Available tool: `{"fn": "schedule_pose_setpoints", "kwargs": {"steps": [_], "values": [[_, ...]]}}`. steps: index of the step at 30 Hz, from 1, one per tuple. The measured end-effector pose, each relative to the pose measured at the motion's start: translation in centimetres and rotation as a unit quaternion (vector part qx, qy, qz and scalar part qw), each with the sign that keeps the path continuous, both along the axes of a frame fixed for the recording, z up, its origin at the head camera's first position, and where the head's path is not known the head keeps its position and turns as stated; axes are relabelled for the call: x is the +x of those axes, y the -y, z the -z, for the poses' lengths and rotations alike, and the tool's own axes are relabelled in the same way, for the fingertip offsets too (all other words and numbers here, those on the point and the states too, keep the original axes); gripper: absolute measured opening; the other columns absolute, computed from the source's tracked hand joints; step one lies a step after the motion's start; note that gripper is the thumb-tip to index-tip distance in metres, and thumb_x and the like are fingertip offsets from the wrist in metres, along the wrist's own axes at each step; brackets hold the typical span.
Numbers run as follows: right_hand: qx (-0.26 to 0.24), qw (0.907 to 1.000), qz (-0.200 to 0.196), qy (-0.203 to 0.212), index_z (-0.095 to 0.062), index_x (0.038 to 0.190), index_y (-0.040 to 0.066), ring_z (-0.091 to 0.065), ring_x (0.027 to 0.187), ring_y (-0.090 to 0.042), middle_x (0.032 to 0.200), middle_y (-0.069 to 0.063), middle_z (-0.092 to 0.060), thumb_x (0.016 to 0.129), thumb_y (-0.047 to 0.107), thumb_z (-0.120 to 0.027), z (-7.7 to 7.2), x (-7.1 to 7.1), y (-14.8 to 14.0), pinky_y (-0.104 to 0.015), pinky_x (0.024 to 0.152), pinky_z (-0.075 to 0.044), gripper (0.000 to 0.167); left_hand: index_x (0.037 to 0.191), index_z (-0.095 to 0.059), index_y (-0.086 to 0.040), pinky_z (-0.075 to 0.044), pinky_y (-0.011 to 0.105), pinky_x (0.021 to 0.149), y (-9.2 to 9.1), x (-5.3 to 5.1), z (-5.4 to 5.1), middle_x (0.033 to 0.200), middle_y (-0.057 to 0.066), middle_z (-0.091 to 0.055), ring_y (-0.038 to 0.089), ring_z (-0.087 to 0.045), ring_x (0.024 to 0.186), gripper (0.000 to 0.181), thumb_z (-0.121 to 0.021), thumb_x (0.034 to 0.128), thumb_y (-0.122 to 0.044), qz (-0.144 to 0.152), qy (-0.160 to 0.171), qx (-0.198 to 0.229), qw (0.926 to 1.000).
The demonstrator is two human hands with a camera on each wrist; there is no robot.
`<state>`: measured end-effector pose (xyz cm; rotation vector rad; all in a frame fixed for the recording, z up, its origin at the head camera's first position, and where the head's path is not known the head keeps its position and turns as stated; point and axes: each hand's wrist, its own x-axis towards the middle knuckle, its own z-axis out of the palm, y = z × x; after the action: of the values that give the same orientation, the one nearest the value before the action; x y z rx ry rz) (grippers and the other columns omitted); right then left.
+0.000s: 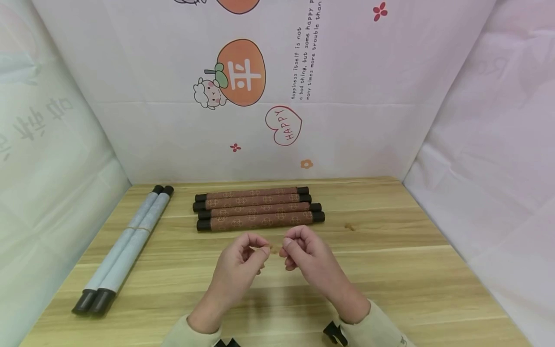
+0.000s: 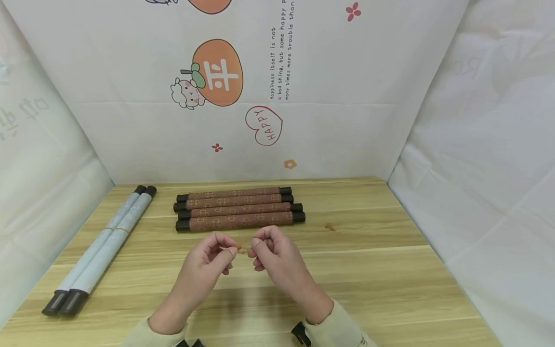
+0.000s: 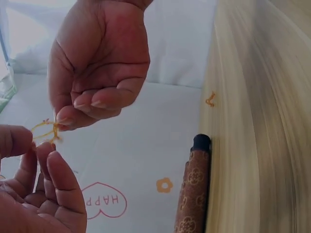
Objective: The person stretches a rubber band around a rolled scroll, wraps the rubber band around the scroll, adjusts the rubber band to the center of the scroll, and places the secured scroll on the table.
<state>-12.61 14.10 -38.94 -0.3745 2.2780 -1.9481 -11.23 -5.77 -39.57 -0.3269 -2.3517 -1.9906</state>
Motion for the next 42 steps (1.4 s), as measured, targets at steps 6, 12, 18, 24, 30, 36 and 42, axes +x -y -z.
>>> {"fn": "schedule_pose_setpoints", "kwargs": {"steps": [6,12,18,24,30,36,42], "values": [[0.002,0.9997,0.022,0.011,-0.058,0.117,0.003,-0.066,0.083,-0.030,0.100,-0.016,-0.068,0.109,0.027,-0.056,0.2,0.0,0.0,-0.033,0.075,-0.061,0.026,0.108,-0.063,-0.006,-0.056,0.027,0.065,0.0,-0.2,-0.2,0.102,0.012,-0.068,0.016,-0.061,0.072,0.011,-0.064,0.1036,-0.016,-0.008,0.018,0.083,0.9964],[-0.037,0.9964,0.071,0.028,-0.056,0.115,0.005,-0.067,0.088,-0.028,0.114,-0.013,-0.066,0.109,0.020,-0.051,0.5,-0.4,-0.1,-0.036,0.077,-0.063,0.016,0.114,-0.055,-0.002,-0.057,0.027,0.065,0.1,-0.4,0.0,0.113,0.012,-0.067,0.014,-0.062,0.075,0.015,-0.057,0.1075,-0.015,-0.022,0.021,0.139,0.9899],[-0.074,0.9925,0.095,0.024,-0.052,0.113,0.002,-0.067,0.083,-0.027,0.105,-0.016,-0.065,0.106,0.010,-0.051,0.3,-0.5,-0.1,-0.036,0.074,-0.063,0.011,0.117,-0.045,-0.003,-0.059,0.027,0.070,0.1,-0.6,0.1,0.120,0.016,-0.065,0.017,-0.066,0.086,0.010,-0.046,0.1106,-0.011,-0.036,0.000,0.193,0.9805],[-0.036,0.9972,0.054,0.037,-0.054,0.126,0.007,-0.065,0.078,-0.024,0.098,-0.014,-0.066,0.102,0.007,-0.052,0.3,-0.6,-0.1,-0.035,0.072,-0.061,0.024,0.118,-0.044,-0.003,-0.059,0.029,0.085,0.0,-0.7,0.1,0.110,0.013,-0.063,0.020,-0.066,0.097,0.009,-0.045,0.1094,-0.005,-0.034,-0.017,0.211,0.9768],[0.074,0.9956,-0.044,0.037,-0.054,0.143,0.009,-0.069,0.097,-0.027,0.120,-0.014,-0.069,0.102,0.021,-0.062,0.7,-0.4,-0.2,-0.038,0.081,-0.061,0.043,0.119,-0.048,0.002,-0.061,0.032,0.087,0.0,-0.8,0.3,0.106,0.019,-0.060,0.027,-0.068,0.097,0.012,-0.049,0.1087,-0.005,-0.027,-0.014,0.165,0.9859],[0.104,0.9867,-0.124,-0.009,-0.041,0.158,0.019,-0.062,0.128,-0.024,0.150,-0.006,-0.056,0.094,0.039,-0.077,0.9,-0.3,0.2,-0.039,0.104,-0.054,0.076,0.112,-0.062,-0.010,-0.060,0.029,0.077,-0.3,-0.6,0.8,0.099,0.006,-0.066,0.018,-0.067,0.086,0.008,-0.059,0.1049,-0.012,0.009,-0.048,-0.011,0.9987],[0.090,0.9844,-0.148,-0.031,-0.057,0.146,0.015,-0.069,0.116,-0.017,0.131,-0.002,-0.070,0.100,0.032,-0.071,0.9,-0.2,0.4,-0.031,0.093,-0.059,0.051,0.108,-0.070,-0.021,-0.056,0.027,0.070,-0.5,-0.5,0.8,0.096,-0.008,-0.068,0.011,-0.066,0.078,0.010,-0.067,0.1000,-0.015,0.003,-0.073,-0.091,0.9932]]}}
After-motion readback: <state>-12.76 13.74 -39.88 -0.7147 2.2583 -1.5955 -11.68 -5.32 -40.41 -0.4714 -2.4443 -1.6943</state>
